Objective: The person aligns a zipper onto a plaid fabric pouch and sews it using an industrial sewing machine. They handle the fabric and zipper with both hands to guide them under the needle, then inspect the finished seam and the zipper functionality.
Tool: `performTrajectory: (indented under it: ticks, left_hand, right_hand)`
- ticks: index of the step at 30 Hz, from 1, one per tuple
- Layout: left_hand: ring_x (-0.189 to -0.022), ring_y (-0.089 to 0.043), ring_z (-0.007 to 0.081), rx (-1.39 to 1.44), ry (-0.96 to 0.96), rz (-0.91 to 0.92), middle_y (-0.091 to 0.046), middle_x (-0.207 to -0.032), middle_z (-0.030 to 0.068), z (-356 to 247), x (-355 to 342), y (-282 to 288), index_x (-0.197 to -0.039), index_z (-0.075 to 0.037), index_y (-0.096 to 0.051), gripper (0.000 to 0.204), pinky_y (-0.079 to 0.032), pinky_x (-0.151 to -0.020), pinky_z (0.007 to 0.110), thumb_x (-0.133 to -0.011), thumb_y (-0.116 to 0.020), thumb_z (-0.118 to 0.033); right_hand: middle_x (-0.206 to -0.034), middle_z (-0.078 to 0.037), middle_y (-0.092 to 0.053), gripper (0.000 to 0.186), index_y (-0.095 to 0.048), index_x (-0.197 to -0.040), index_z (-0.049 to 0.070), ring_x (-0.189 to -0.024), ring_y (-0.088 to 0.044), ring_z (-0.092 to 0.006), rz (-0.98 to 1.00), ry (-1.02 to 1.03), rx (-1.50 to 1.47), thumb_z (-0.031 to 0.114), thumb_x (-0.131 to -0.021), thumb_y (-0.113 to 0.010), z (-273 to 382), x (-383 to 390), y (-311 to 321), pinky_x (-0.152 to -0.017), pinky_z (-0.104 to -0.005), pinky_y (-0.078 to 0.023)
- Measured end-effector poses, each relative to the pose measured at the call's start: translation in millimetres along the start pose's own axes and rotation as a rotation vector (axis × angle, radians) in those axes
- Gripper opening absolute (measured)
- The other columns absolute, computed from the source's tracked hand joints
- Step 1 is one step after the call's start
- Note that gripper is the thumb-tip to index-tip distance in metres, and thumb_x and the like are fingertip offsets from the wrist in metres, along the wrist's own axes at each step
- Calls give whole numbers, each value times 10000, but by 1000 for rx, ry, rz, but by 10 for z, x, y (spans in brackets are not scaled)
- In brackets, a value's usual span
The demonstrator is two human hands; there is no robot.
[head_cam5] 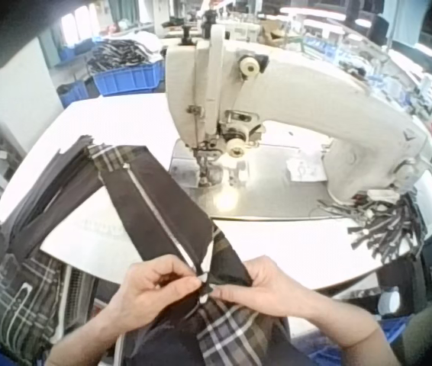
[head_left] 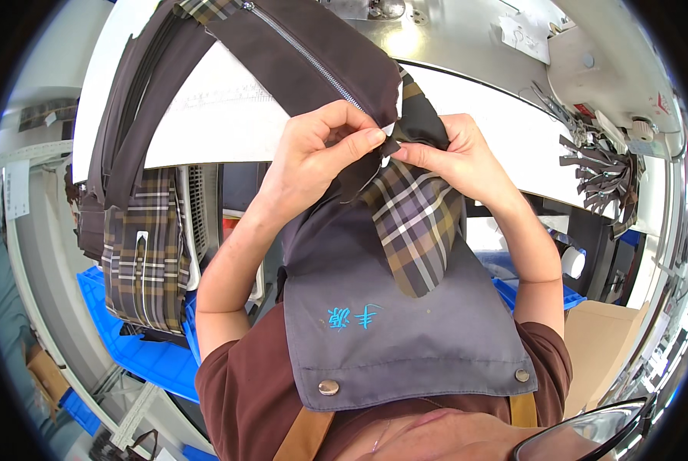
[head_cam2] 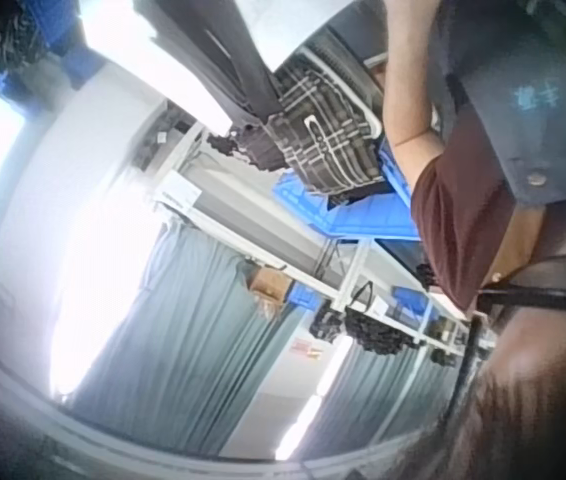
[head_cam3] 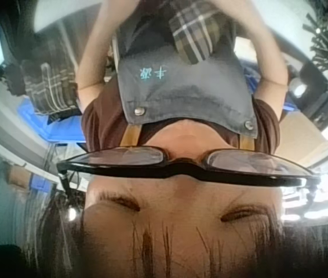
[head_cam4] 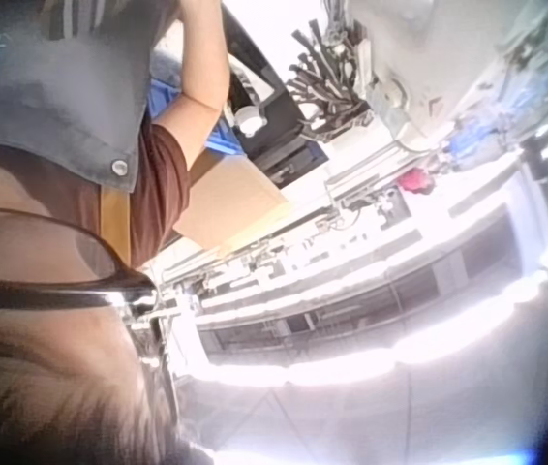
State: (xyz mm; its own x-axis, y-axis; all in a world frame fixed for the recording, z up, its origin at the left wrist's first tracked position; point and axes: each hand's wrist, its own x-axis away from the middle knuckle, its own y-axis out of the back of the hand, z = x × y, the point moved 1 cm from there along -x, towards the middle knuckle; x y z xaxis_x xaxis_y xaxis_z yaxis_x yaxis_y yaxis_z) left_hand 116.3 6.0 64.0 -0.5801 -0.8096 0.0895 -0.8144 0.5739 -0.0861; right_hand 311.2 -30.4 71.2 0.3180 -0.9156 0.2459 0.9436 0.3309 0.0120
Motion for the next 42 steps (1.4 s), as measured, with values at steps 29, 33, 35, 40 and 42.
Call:
performTrajectory:
  ticks: [29,33,35,40,42]
  left_hand:
    - [-668,-591,169,-1009,-805,-316,-597,-806,7,23,236,-173,-823,-90,-619,171,-465,-774,379,-683,-707,-47]
    - [-668,-586,184,-977,-800,-312,-598,-814,13,42,225,-173,-816,-78,-611,161,-468,-743,358,-689,-701,-33]
    - [-669,-584,187,-872,-735,-295,-598,-815,23,54,213,-161,-820,-64,-609,153,-469,-709,334,-700,-694,-24]
    - [-695,-585,163,-390,-348,-211,-596,-791,60,45,206,-116,-846,-25,-603,103,-454,-626,264,-760,-658,-9]
    - [-709,-581,144,-307,-263,-199,-594,-782,67,52,197,-107,-842,-22,-599,77,-452,-626,260,-780,-643,-14]
  right_hand:
    - [-804,3,-635,170,-656,-927,18,-720,-548,-49,-20,-68,-145,143,-816,-686,-6,53,-54,-643,-210,-448]
    - [-793,8,-634,146,-661,-899,18,-716,-542,-43,-33,-66,-184,125,-805,-695,-81,62,-51,-638,-205,-438]
    - [-783,11,-631,136,-666,-886,16,-710,-538,-41,-36,-33,-218,119,-802,-697,-90,63,-55,-636,-204,-432]
    - [-765,18,-621,114,-669,-865,13,-694,-527,-40,-65,0,-247,100,-794,-689,-84,60,-99,-624,-208,-419]
    - [-762,18,-620,111,-669,-862,14,-690,-526,-40,-67,3,-231,98,-793,-685,-91,58,-101,-621,-210,-418]
